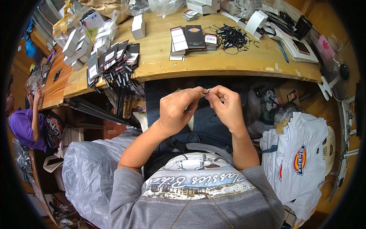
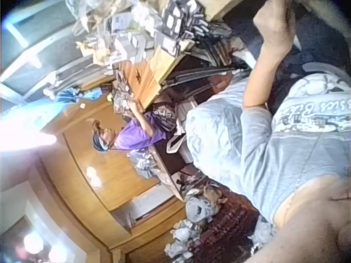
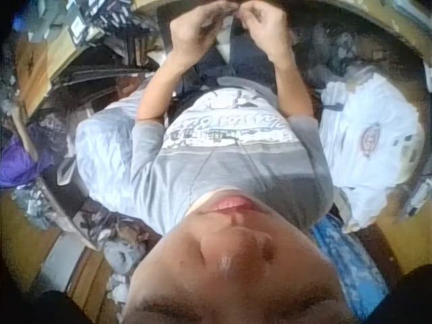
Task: The person sits cross-legged at a table and assembles keychains by attaching small black tags to black lanyards. They pick up a tag, thread the lanyard through a hole in the tag, and then place the finished item on a pile on the table.
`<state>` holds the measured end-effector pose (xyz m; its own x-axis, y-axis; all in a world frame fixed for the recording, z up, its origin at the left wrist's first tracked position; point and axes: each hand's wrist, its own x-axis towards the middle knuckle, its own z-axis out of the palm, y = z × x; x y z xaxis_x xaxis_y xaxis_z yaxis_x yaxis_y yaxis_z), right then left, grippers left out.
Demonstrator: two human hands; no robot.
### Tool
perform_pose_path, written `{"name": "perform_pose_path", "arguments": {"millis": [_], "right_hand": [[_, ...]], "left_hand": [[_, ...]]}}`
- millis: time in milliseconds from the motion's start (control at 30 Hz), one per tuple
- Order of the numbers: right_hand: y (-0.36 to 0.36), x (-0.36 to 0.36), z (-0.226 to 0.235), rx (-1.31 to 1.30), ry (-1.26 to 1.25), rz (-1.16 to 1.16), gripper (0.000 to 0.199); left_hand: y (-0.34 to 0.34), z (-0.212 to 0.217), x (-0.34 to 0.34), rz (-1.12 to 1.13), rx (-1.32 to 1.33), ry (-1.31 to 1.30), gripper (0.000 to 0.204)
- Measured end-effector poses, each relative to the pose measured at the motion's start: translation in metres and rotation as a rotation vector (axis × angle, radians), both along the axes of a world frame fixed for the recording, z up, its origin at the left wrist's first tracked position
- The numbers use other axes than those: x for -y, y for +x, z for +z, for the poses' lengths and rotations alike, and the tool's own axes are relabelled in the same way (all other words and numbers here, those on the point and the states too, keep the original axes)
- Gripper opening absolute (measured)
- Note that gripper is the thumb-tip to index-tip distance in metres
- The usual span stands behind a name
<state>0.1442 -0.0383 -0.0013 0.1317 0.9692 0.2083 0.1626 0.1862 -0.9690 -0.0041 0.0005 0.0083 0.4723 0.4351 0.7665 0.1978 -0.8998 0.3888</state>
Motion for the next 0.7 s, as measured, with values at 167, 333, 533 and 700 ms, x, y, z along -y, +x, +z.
{"name": "perform_pose_path", "arguments": {"millis": [167,333,533,700], "right_hand": [[-0.007,-0.003,-0.01,-0.181,0.042,-0.046,0.009],[-0.012,-0.005,-0.013,-0.245,0.106,-0.111,0.007],[-0.012,0.001,-0.002,0.026,0.394,-0.168,0.006],[-0.014,0.005,0.006,0.072,0.429,-0.179,0.006]], "left_hand": [[0.001,-0.003,-0.001,-0.026,0.051,-0.068,0.024],[0.001,-0.001,0.001,-0.04,0.186,-0.496,0.02],[-0.005,0.002,-0.001,0.037,0.249,-0.595,0.021],[-0.004,0.006,0.005,0.065,0.193,-0.413,0.022]]}}
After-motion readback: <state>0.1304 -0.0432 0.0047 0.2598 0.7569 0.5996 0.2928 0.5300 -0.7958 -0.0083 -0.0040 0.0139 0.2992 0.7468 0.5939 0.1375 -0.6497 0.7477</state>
